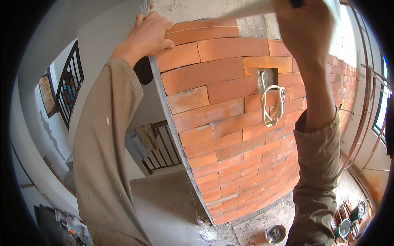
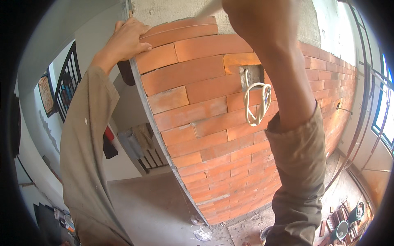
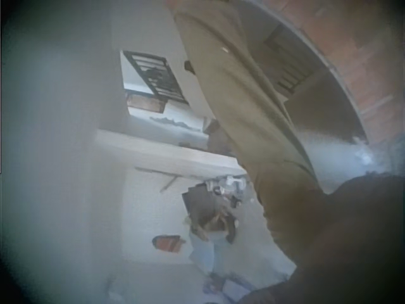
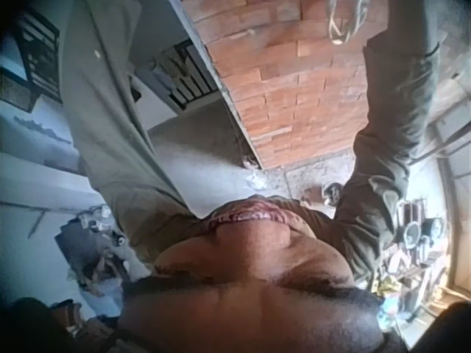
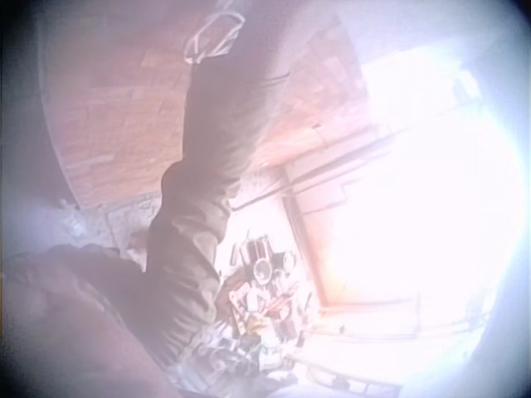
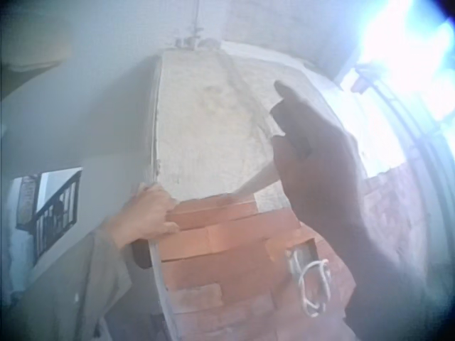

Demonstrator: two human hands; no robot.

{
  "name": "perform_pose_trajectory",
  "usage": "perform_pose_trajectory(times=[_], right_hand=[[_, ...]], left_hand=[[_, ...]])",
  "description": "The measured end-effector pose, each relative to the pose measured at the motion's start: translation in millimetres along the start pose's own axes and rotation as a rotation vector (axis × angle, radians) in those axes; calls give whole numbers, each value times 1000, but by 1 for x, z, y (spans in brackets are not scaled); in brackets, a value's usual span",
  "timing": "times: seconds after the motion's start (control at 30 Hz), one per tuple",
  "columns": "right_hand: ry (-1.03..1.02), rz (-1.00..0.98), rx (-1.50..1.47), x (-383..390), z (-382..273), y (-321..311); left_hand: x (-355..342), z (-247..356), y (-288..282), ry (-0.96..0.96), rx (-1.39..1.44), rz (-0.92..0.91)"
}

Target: The person mixes cement in a bucket, applies it to a terracotta tile with a trowel, and places the tile onto a brick wall. They use a hammer to tap the tile into position and a spirit level to check alignment before repeating the process with another tile.

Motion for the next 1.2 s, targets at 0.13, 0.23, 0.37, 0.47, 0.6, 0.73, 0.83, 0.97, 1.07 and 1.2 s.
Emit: perform_pose_trajectory(times=[0.13,0.23,0.37,0.47,0.6,0.73,0.83,0.97,1.07,1.2], right_hand=[[92,22,-73,-1,-20,5],[-34,-4,-206,-3,-34,6],[-99,-61,-225,-1,-38,32],[-171,-71,-240,-2,-57,26],[-111,-47,-209,-5,-49,48],[-273,70,-254,1,-79,36],[-114,4,-364,1,-73,47],[-86,-54,-229,-4,-88,29],[-53,8,-72,-7,-102,19],[-427,97,-367,-17,-69,27]], left_hand=[[7,-7,1,-8,-26,-13],[7,-5,1,33,21,19],[5,-6,4,58,30,119],[7,-7,3,53,39,111],[5,-7,4,43,39,96],[7,-11,3,33,51,113],[7,-15,8,56,30,137],[12,-7,-2,27,53,64],[12,-19,0,5,80,46],[12,-28,-7,-3,110,75]])
Point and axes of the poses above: each hand's wrist, its own x-axis away from the middle knuckle, its own y-axis out of the palm, z = x × y, the point moved 8 cm from there along -x, towards the middle knuckle, and after that the axes turned 9 degrees about -z, right-handed, at the moved point
